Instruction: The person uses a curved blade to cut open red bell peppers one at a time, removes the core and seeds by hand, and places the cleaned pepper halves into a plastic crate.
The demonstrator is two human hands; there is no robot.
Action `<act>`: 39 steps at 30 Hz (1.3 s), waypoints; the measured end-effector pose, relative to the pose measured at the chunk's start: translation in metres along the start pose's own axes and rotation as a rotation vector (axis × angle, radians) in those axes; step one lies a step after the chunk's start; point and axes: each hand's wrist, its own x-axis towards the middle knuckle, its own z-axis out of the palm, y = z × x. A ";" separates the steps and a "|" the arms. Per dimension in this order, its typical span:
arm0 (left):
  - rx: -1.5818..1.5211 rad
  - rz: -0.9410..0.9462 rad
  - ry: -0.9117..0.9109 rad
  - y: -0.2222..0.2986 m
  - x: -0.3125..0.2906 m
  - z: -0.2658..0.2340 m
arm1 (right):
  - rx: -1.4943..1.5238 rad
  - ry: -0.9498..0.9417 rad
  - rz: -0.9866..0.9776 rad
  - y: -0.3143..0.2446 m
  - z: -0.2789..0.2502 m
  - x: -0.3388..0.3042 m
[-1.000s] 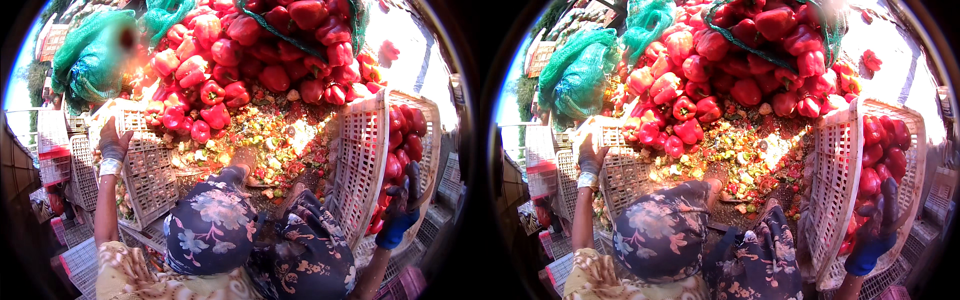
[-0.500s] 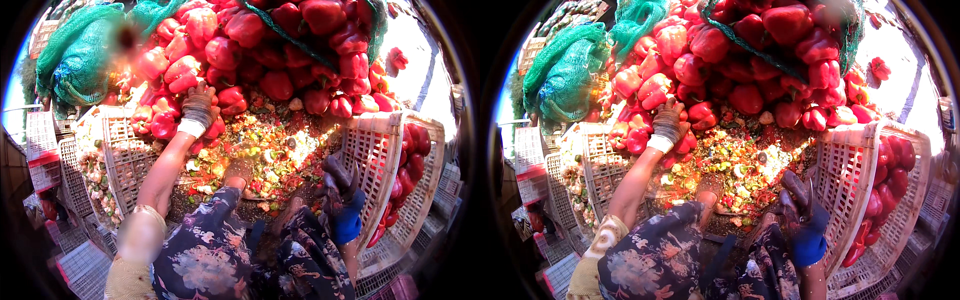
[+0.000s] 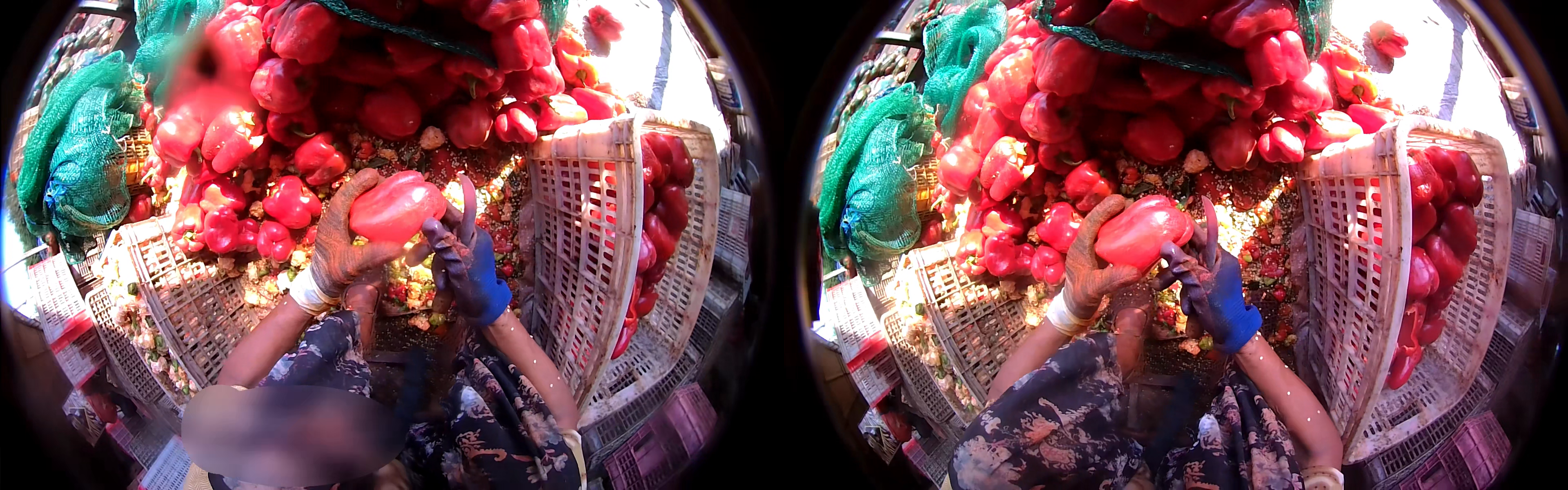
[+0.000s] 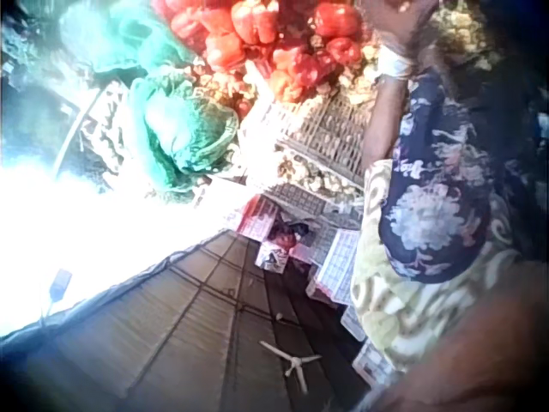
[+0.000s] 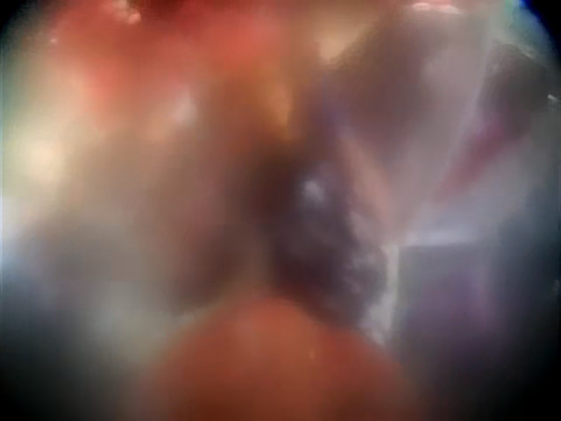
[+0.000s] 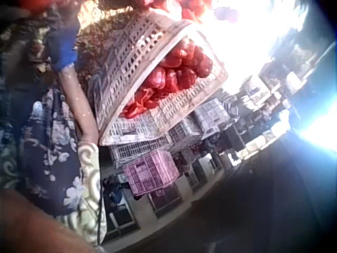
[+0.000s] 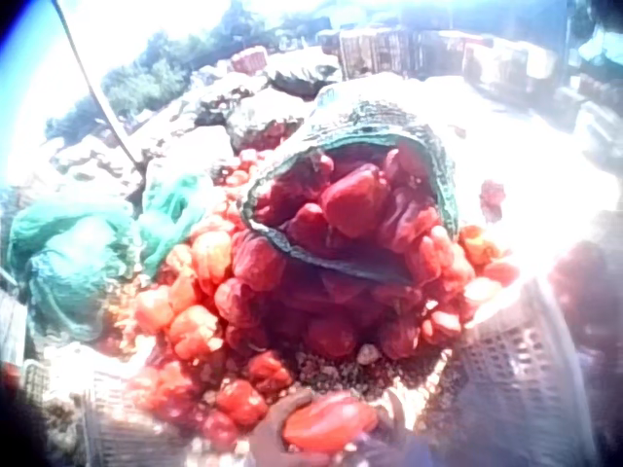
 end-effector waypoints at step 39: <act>-0.402 -0.052 0.306 -0.014 0.022 -0.005 | -0.420 -0.315 0.509 0.031 -0.021 -0.015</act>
